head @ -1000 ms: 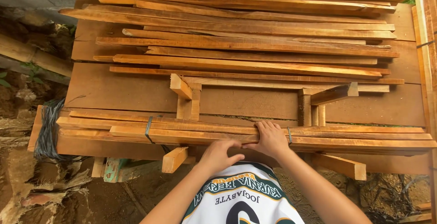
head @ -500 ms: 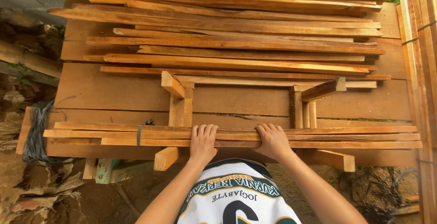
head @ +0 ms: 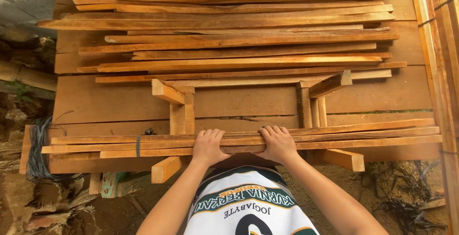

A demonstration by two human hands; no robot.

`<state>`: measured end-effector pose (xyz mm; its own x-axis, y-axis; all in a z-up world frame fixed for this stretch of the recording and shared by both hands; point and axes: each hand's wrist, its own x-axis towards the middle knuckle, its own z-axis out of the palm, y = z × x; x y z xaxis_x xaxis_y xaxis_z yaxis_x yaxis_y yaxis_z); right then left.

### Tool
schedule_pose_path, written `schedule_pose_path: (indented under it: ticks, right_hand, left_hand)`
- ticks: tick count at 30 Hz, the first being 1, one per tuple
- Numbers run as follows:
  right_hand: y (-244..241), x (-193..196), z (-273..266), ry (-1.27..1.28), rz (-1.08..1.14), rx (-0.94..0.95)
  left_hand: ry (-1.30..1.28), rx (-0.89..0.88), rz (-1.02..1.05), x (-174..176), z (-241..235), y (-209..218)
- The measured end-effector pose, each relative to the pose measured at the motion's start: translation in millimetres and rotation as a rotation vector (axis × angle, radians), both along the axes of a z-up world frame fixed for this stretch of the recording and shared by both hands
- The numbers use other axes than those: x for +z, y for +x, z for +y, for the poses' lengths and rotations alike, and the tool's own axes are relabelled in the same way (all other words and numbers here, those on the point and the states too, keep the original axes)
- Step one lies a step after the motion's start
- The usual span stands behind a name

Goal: The person unties a bundle of wooden planks using a black strap and then proceeds to stack the individual planks neatly on a wooden workbench. The person handles the planks by hand, aligning them in a pile.

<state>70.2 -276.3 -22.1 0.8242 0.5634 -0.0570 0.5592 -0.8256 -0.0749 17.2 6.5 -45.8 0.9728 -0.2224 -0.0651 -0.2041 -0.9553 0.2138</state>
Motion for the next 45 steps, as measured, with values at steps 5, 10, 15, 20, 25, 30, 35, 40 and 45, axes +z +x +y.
schedule_pose_path:
  ticks: [5, 10, 15, 20, 25, 30, 35, 40, 45]
  right_hand:
    - [-4, 18, -3, 0.241, 0.022, -0.005]
    - [-37, 28, -42, 0.863, 0.021, -0.266]
    - [-77, -4, -98, 0.754, 0.274, -0.758]
    - [-45, 44, -91, 0.97, 0.882, -1.275]
    - [-2, 122, -75, 1.461, 1.361, -1.443]
    - [-4, 97, -87, 1.668, 1.496, -1.367]
    - [-10, 53, -101, 1.597, 1.521, -1.309]
    - [-13, 41, -109, 1.456, 1.513, -1.247]
    - [-35, 3, -124, 0.975, 1.486, -0.903]
  left_hand:
    - [0.02, 0.032, 0.247, 48, -10, 10]
    - [0.006, 0.117, 0.65, 93, -28, 57]
    - [-0.289, 0.033, 0.749, 75, -118, 101]
    - [-0.386, -0.036, 0.843, 42, -214, 121]
    - [-0.182, -0.076, 0.897, 75, -232, 113]
    - [-0.13, -0.091, 0.867, 60, -233, 109]
    - [-0.117, -0.108, 0.82, 51, -230, 103]
    - [-0.179, -0.09, 0.742, 54, -223, 96]
    - [-0.422, -0.135, 0.337, 27, -186, 62]
